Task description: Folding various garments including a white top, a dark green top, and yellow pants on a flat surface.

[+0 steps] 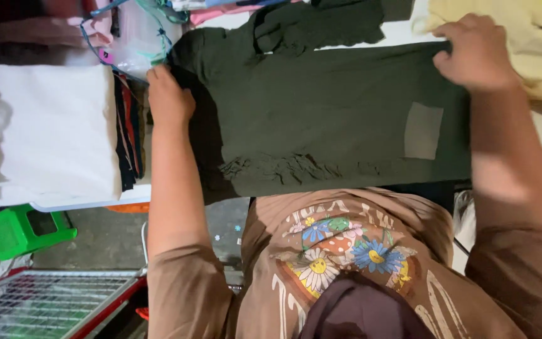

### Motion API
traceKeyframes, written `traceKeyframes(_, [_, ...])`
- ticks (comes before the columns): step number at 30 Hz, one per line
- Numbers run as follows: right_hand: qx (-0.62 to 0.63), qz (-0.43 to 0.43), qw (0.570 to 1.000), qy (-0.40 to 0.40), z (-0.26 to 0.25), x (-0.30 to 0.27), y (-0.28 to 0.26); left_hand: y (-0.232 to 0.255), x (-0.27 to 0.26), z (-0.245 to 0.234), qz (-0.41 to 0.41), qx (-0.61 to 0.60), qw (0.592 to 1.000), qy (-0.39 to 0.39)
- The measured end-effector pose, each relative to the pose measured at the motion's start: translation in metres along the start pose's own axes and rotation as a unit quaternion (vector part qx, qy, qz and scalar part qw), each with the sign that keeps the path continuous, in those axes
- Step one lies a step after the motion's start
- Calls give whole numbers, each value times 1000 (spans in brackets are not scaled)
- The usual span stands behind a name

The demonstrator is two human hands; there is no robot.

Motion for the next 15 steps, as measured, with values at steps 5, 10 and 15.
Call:
traceKeyframes(5, [-39,-46,998,-36,-6,2,21,-21,14,-3,-52,31,989,-133])
traceKeyframes(10, [42,-28,996,-79,-5,-9,22,-23,13,-10,-66,40,976,-204])
traceKeyframes(15, [-86,12,990,-107,-22,-21,28,-74,29,26,112,-103,981,-123])
Point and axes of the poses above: each hand's wrist, its own x-axis towards the middle knuckle, its own z-axis out of the palm, y = z × x, the point moved 5 cm from there along x, towards the middle knuckle, and after that the axes turned 12 degrees about -y, right-handed, at the moved point
